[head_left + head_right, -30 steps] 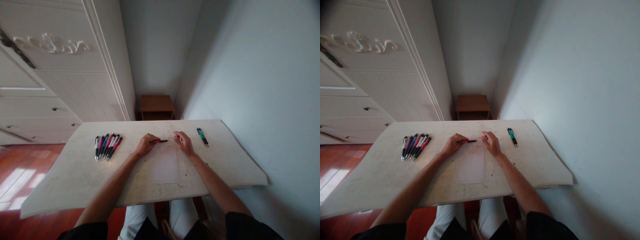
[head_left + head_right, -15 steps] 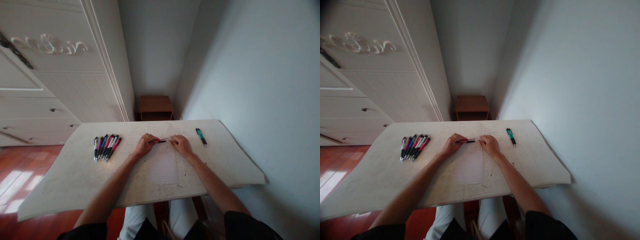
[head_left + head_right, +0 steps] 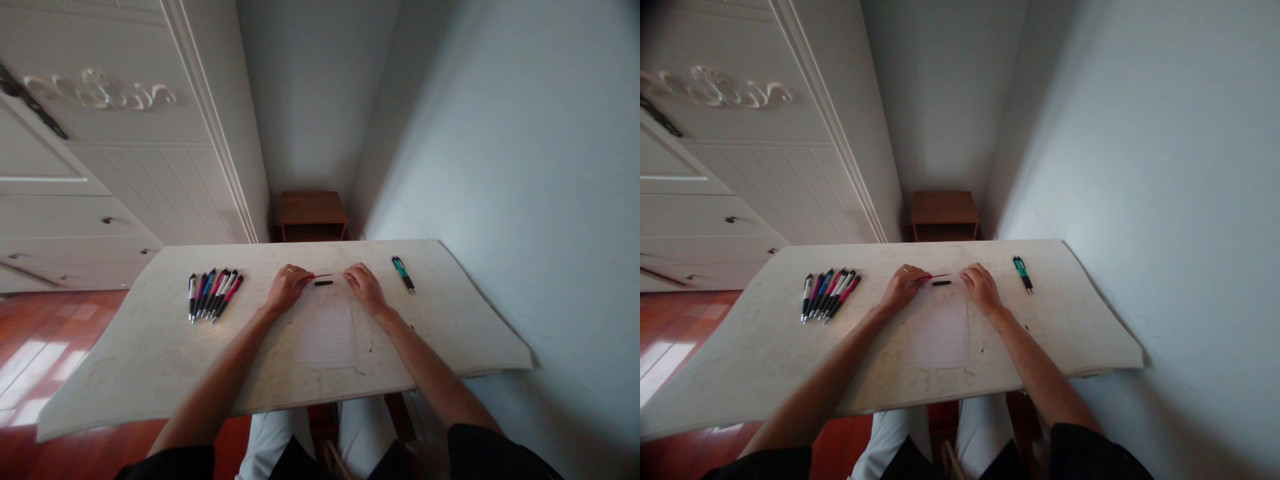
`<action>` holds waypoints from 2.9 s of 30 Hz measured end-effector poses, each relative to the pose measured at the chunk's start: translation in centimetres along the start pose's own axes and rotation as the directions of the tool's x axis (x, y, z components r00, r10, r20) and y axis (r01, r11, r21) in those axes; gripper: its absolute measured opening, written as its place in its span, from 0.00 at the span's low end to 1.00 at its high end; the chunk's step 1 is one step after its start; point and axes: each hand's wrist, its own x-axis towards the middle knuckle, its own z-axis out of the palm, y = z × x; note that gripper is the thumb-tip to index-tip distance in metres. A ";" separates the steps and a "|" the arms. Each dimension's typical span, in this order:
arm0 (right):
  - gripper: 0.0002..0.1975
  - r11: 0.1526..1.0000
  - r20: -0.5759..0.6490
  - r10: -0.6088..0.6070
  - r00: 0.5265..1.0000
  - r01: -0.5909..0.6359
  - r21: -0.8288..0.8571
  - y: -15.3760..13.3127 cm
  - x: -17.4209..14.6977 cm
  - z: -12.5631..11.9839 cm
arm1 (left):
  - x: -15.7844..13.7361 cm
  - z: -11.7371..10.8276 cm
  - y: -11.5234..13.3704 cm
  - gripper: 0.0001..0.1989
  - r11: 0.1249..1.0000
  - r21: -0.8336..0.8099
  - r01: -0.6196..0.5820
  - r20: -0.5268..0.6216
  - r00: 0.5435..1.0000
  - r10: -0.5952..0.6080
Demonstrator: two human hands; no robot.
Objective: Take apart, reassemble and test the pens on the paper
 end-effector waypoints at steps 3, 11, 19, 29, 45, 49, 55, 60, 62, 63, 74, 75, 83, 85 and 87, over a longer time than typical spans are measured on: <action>0.11 1.000 0.015 0.003 1.000 -0.003 0.006 0.1 -0.1 0.1 | -0.1 0.1 -0.2 0.09 1.000 0.021 -0.018 0.000 1.000 0.018; 0.11 0.996 0.029 -0.033 0.999 0.030 0.088 0.2 -0.3 0.3 | -0.1 0.2 -0.1 0.09 0.998 0.053 -0.042 0.006 0.999 0.041; 0.11 0.993 0.025 -0.071 0.997 0.068 0.095 0.2 -0.3 0.4 | -0.1 0.3 0.1 0.09 0.996 0.070 -0.049 0.021 0.999 0.048; 0.11 0.993 0.046 -0.089 0.995 0.085 0.077 0.1 -0.3 0.3 | -0.2 0.2 0.2 0.09 0.996 0.071 -0.051 0.026 0.998 0.050; 0.12 0.992 0.068 -0.101 0.993 0.096 0.081 -0.6 -0.2 0.3 | -0.2 0.4 0.4 0.09 0.996 0.066 -0.062 0.035 0.998 0.060; 0.11 0.985 0.083 -0.145 0.986 0.136 0.102 -1.0 -0.3 0.5 | -0.3 0.6 0.5 0.09 0.993 0.057 -0.105 0.065 0.993 0.101; 0.11 0.979 0.086 -0.186 0.979 0.177 0.099 -1.1 -0.4 0.9 | -0.3 0.6 0.8 0.09 0.992 0.051 -0.117 0.092 0.989 0.112; 0.11 0.977 0.083 -0.186 0.979 0.176 0.120 -1.3 -0.4 0.7 | -0.3 0.6 0.9 0.09 0.991 0.034 -0.132 0.074 0.989 0.129; 0.11 0.978 0.085 -0.179 0.980 0.168 0.123 -1.3 -0.4 0.7 | -0.3 0.6 0.9 0.09 0.990 0.031 -0.135 0.069 0.989 0.132; 0.12 0.978 0.082 -0.179 0.980 0.168 0.125 -1.3 -0.4 0.7 | -0.3 0.7 0.9 0.09 0.990 0.032 -0.135 0.069 0.989 0.132; 0.25 0.954 -0.035 -0.103 0.994 0.109 0.281 -1.4 -0.3 0.1 | 0.0 0.1 0.0 0.08 0.998 0.026 -0.062 -0.016 0.998 0.062; 0.26 0.958 -0.029 -0.098 0.995 0.102 0.269 -1.3 -0.3 0.1 | 0.1 -0.1 -0.1 0.08 0.999 0.030 -0.038 -0.029 0.999 0.039; 0.32 0.973 0.108 -0.227 0.968 0.220 0.074 -0.9 -0.4 1.0 | 0.2 -0.3 -0.4 0.08 0.998 0.053 0.038 -0.053 0.998 -0.035; 0.32 0.969 0.105 -0.246 0.964 0.240 0.063 -0.8 -0.3 1.1 | 0.2 -0.3 -0.4 0.08 0.998 0.053 0.026 -0.047 0.999 -0.024; 0.31 0.970 0.100 -0.241 0.965 0.237 0.058 -0.6 -0.3 1.2 | 0.2 -0.3 -0.5 0.08 0.998 0.059 0.029 -0.049 0.998 -0.027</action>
